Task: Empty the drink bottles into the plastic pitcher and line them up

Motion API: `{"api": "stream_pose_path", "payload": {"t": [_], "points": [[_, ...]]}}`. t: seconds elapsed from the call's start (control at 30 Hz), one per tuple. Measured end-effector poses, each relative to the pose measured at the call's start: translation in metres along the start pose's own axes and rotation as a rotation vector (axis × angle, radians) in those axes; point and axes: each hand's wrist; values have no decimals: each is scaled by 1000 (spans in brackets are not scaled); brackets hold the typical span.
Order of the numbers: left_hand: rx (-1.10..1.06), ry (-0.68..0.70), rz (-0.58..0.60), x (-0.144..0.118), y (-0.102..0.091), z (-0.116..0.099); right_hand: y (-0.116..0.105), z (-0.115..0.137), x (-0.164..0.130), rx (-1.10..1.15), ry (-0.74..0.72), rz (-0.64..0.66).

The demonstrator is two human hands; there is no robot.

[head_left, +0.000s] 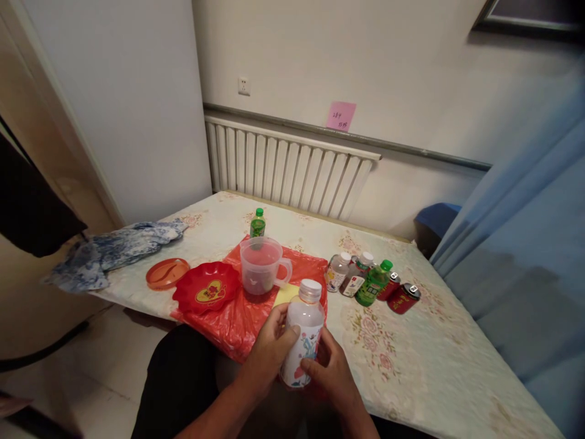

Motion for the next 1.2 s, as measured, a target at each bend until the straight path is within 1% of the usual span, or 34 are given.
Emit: {"api": "stream_pose_path", "payload": {"t": [0.3,0.43,0.7,0.93,1.1,1.2], "points": [[-16,-12,3,1,-2,2,3,4,0,7,16,2],[-11,-19,-21,-1,-1,0,2,3,0,9,32,7],[-16,-29,-21,-3,1,-3,3,4,0,31,24,17],[-13,-24,27,-3,-4,0,4,4,0,47,28,17],[6,-32,31,-3,-6,1,3,1,1,34,36,26],[51,-30,90,0,-11,5,0,-6,1,36,29,14]]}}
Point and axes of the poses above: each hand's wrist, its own x-axis towards the middle knuckle, its own y-axis out of the palm, z = x × y, and after that the axes turned 2 degrees about -y, right-handed
